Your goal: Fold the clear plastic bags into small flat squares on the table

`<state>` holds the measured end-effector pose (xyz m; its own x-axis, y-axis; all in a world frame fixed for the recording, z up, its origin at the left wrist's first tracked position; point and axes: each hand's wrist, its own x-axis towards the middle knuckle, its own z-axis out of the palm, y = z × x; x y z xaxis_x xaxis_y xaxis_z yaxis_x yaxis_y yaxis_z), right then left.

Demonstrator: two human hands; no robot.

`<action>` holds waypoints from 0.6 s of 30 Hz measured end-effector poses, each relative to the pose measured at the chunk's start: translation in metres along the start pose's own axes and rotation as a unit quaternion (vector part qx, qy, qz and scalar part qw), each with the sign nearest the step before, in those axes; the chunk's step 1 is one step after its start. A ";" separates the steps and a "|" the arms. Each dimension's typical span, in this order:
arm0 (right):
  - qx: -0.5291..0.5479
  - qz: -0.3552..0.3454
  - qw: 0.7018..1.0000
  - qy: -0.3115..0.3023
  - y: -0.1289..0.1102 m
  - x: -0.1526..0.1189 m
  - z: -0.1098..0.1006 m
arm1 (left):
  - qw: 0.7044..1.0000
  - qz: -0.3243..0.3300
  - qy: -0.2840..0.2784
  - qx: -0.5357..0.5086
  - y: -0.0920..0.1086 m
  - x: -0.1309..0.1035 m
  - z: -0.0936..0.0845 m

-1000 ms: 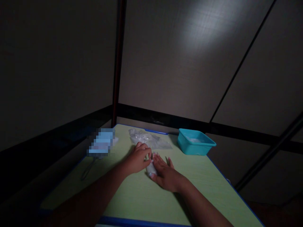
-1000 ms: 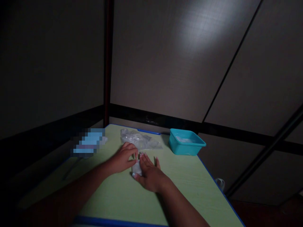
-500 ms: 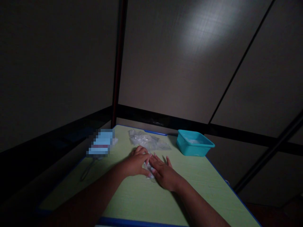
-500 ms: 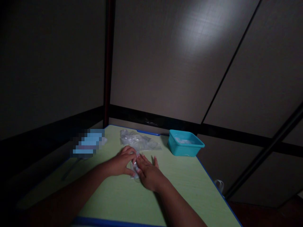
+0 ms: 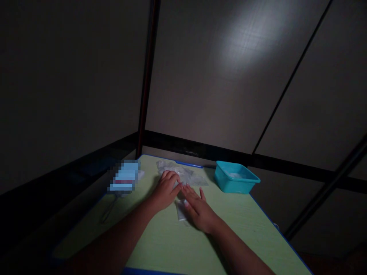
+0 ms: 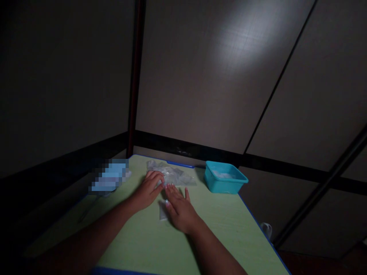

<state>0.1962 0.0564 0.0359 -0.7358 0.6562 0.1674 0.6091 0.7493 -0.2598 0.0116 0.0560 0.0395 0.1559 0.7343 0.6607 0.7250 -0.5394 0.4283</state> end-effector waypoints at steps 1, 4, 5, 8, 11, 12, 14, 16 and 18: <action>-0.006 -0.019 1.000 -0.015 -0.003 0.001 0.001 | 1.000 -0.001 0.005 -0.002 0.000 0.000 0.000; -0.028 -0.055 0.997 -0.052 -0.013 0.001 0.004 | 0.999 0.022 -0.024 -0.021 0.002 -0.003 0.003; -0.036 -0.058 0.996 -0.057 -0.015 0.001 0.005 | 0.998 0.034 -0.046 -0.028 0.003 -0.004 0.004; -0.058 -0.057 0.995 -0.057 -0.016 0.002 0.009 | 0.991 0.060 -0.114 -0.043 0.004 -0.009 0.008; -0.068 -0.054 0.994 -0.060 -0.015 0.004 0.010 | 0.986 0.064 -0.146 -0.045 0.003 -0.012 0.011; -0.066 -0.053 0.994 -0.065 -0.016 0.004 0.009 | 0.986 0.063 -0.146 -0.045 0.002 -0.013 0.011; -0.058 -0.048 0.994 -0.081 -0.017 0.005 0.007 | 0.987 0.057 -0.142 -0.041 0.000 -0.013 0.011; -0.054 -0.044 0.993 -0.095 -0.019 0.005 0.005 | 0.988 0.052 -0.138 -0.036 -0.002 -0.013 0.011; -0.047 -0.042 0.993 -0.096 -0.019 0.005 0.006 | 0.990 0.049 -0.130 -0.033 -0.004 -0.013 0.010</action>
<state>0.1790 0.0452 0.0362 -0.8225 0.5688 -0.0014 0.5616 0.8117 -0.1604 0.0137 0.0529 0.0227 0.3973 0.7540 0.5231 0.6537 -0.6326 0.4154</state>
